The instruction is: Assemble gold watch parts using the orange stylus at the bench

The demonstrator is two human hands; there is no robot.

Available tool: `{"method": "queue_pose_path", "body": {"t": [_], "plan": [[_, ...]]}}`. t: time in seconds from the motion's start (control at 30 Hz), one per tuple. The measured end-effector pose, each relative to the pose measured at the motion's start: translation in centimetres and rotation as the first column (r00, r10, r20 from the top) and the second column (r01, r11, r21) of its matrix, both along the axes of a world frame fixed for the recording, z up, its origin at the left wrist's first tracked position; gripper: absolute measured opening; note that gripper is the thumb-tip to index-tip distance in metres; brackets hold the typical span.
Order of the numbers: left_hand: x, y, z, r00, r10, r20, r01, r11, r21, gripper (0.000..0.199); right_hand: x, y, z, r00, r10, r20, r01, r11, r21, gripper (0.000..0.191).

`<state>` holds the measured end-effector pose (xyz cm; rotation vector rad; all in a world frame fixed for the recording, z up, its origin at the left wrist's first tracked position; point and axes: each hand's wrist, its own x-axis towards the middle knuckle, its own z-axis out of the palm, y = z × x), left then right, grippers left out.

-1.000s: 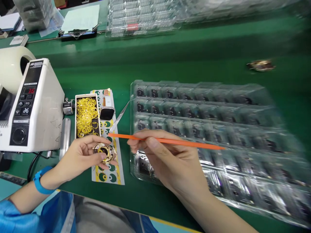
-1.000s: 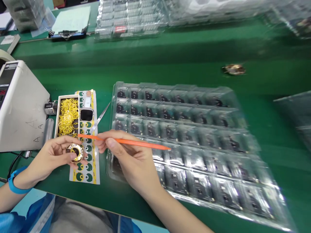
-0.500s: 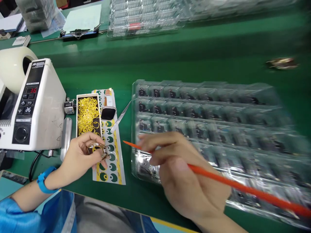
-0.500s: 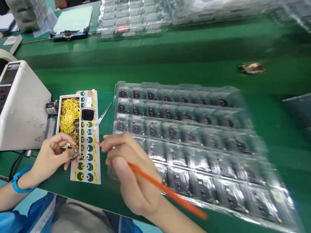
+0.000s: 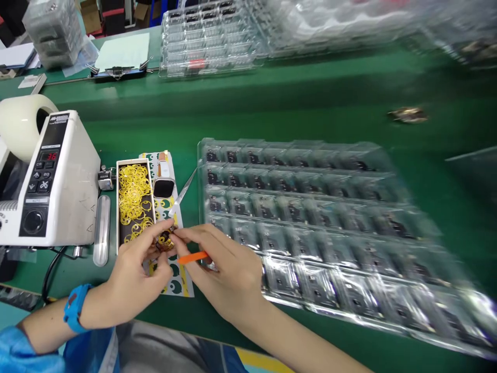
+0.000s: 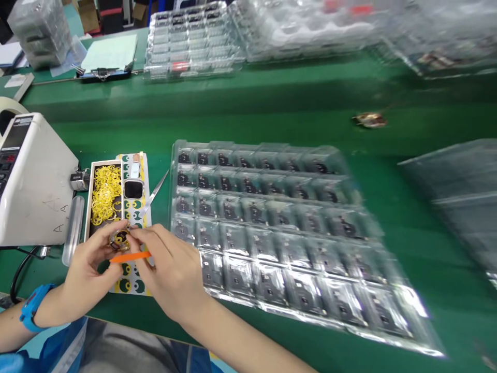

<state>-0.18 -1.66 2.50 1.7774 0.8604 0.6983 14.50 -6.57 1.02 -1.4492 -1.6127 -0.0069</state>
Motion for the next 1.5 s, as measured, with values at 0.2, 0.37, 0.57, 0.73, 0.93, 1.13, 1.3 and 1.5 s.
{"method": "queue_pose_path", "body": {"t": [0.2, 0.37, 0.57, 0.73, 0.93, 1.13, 1.3, 1.5], "plan": [[0.0, -0.2, -0.8, 0.999, -0.051, -0.004, 0.051, 0.974, 0.221, 0.05, -0.1, 0.5, 0.5, 0.97, 0.028, -0.24, -0.067, 0.986, -0.153, 0.015], [-0.3, 0.3, -1.1, 0.999, -0.016, -0.031, 0.022, 0.977, 0.212, 0.051, 0.3, 0.5, 1.4, 0.821, 0.111, -0.56, -0.302, 0.917, -0.26, 0.015], [-1.0, 1.5, -0.4, 0.98, 0.141, 0.141, -0.15, 0.987, 0.056, 0.043, 0.4, 0.7, 1.6, 0.696, 0.129, -0.706, -0.437, 0.856, -0.274, 0.016], [-1.7, 1.9, 1.1, 0.869, 0.281, 0.407, -0.322, 0.946, 0.033, 0.024, -1.1, 2.2, -0.1, 0.975, 0.214, -0.06, -0.219, 0.879, -0.424, 0.014], [-2.6, 2.0, 0.9, 0.833, 0.273, 0.481, -0.314, 0.949, 0.006, 0.013, -1.0, 2.3, -0.3, 0.936, 0.307, 0.17, -0.191, 0.853, -0.486, 0.014], [-2.7, 2.1, 1.1, 0.827, 0.372, 0.422, -0.345, 0.928, -0.141, 0.006, -1.5, 2.5, -0.5, 0.908, 0.322, 0.267, -0.182, 0.879, -0.44, 0.015], [-2.2, 2.3, 1.8, 0.794, 0.447, 0.412, -0.396, 0.894, -0.208, 0.011, -1.5, 1.9, 0.4, 0.934, 0.218, 0.283, -0.081, 0.901, -0.427, 0.018], [-2.6, 2.2, 1.9, 0.793, 0.454, 0.407, -0.372, 0.889, -0.267, 0.01, 10.5, -2.3, 2.8, 0.844, -0.4, 0.358, 0.534, 0.694, -0.483, 0.024]]}}
